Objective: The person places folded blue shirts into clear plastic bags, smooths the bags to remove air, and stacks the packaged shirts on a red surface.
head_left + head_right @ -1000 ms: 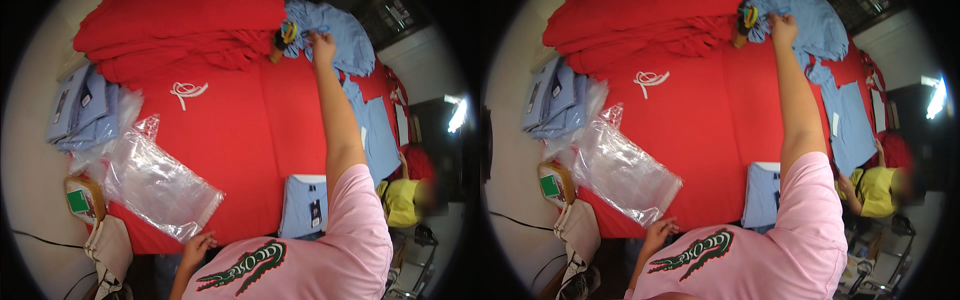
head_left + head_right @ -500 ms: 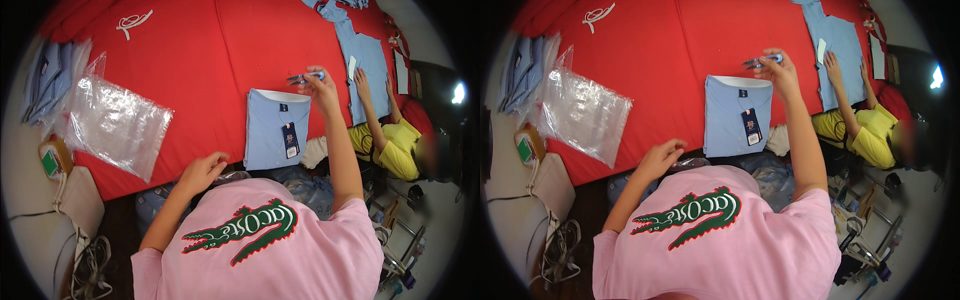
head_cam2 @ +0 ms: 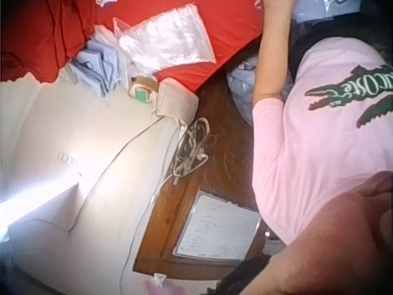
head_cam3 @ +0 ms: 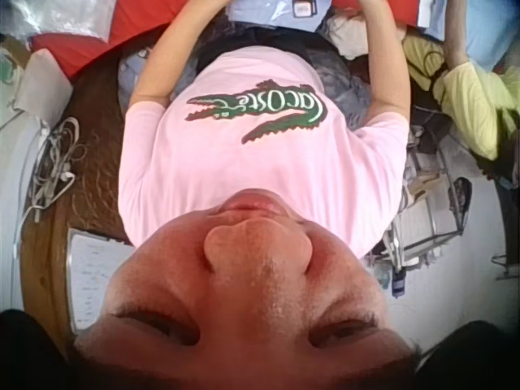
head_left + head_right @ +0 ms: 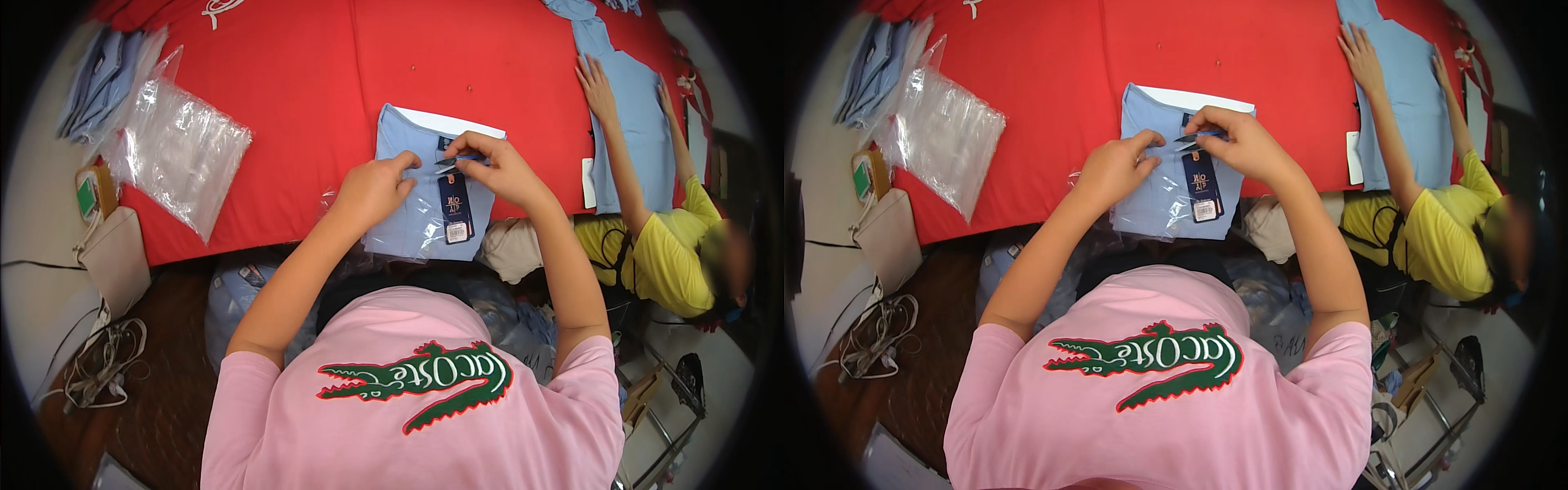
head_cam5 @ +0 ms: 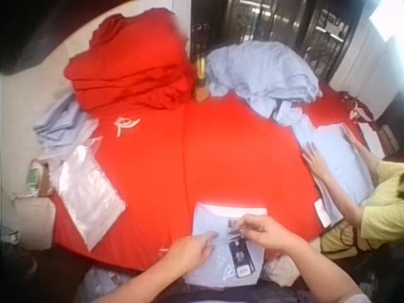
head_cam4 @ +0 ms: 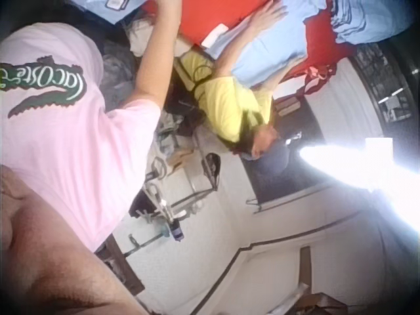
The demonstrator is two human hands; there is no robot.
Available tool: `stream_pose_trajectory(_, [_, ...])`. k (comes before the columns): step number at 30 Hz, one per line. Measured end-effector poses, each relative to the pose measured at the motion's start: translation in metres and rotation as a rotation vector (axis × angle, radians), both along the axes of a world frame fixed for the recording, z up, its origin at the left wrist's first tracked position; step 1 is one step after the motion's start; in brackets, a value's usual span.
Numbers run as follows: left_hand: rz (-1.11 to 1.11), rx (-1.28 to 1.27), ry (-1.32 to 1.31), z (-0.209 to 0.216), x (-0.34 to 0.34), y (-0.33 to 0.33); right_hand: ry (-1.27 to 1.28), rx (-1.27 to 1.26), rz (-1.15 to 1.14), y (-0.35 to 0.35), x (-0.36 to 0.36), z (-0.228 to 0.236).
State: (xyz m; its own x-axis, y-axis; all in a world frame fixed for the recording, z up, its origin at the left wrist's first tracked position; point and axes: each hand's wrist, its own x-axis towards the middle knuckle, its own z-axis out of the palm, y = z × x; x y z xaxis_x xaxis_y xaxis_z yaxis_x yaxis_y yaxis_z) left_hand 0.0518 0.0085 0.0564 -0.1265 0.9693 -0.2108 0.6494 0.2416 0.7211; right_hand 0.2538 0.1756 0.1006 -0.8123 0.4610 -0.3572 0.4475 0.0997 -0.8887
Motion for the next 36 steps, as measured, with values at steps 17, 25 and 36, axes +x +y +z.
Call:
stream_pose_trajectory(17, [0.073,-0.028,-0.256,0.005,-0.001,-0.005,0.05,0.217,0.5,0.034,-0.039,-0.023])
stream_pose_trajectory(25, [0.151,-0.102,-0.461,0.001,-0.001,-0.006,0.031,0.166,0.53,0.038,-0.049,-0.023])
stream_pose_trajectory(36, [0.147,0.056,-0.376,-0.004,0.001,-0.01,0.048,0.112,0.499,0.045,-0.045,-0.021])
